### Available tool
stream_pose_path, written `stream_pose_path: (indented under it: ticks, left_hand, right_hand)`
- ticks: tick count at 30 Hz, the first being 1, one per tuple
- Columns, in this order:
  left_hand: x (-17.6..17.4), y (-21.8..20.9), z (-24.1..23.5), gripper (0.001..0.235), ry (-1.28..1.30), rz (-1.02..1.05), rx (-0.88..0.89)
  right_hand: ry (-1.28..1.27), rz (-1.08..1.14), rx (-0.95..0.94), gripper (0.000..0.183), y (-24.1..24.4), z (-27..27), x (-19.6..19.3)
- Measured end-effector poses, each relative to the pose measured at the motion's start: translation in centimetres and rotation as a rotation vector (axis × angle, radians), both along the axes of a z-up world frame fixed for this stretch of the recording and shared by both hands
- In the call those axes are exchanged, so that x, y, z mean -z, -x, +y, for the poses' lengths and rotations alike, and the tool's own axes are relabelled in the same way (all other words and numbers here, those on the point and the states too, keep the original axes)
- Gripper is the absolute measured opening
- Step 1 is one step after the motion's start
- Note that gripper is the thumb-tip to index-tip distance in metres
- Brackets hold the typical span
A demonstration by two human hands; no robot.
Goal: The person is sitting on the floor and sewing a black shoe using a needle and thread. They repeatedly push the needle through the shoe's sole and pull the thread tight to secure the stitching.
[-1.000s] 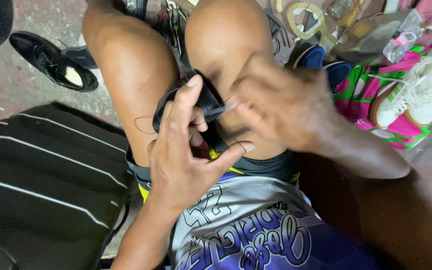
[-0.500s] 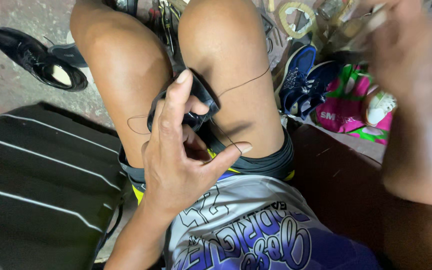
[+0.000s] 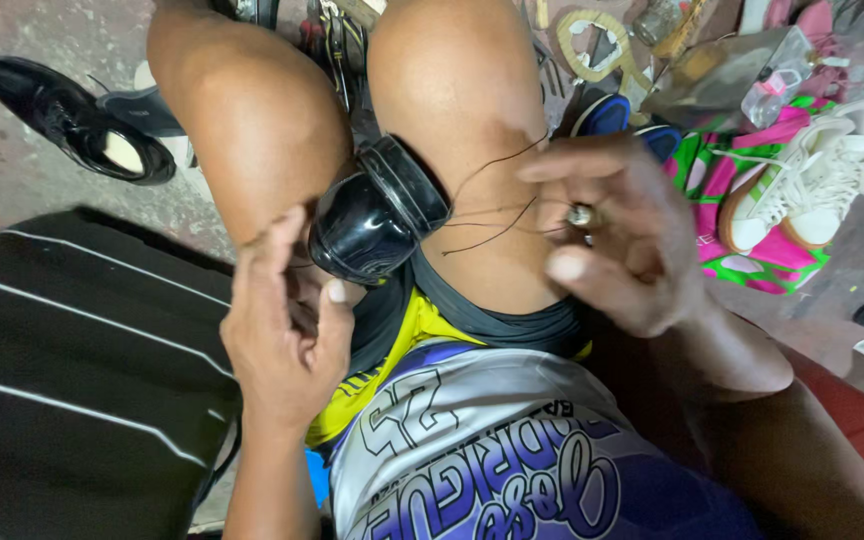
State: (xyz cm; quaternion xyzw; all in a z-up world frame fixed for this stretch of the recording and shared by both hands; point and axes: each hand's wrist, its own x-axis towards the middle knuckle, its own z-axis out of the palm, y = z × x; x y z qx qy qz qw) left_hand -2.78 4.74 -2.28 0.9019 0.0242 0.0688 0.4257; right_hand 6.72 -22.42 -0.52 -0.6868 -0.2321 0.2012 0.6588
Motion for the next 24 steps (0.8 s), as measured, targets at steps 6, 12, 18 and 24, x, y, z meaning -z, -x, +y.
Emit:
stream_pose_path:
  ticks: [6,12,18,24]
  left_hand:
    - [4.1,3.2,-0.2,0.033,0.248,0.025,-0.118]
    - [8.0,6.7,5.5,0.056,0.802,-0.075,-0.628]
    - [10.1,5.9,9.5,0.032,0.863,-0.054,-0.787]
    - [6.0,3.4,2.7,0.023,-0.008,-0.178,-0.212]
  right_hand:
    - [0.405,-0.276,-0.032,0.068,1.0,4.1,1.1]
    - [0.370,-0.307,0.062,0.053,0.5,5.7,2.2]
    - [0.450,-0.184,0.082,0.053,0.6,5.9,2.2]
    - [0.597,-0.217,0.026,0.066,0.9,5.1,0.6]
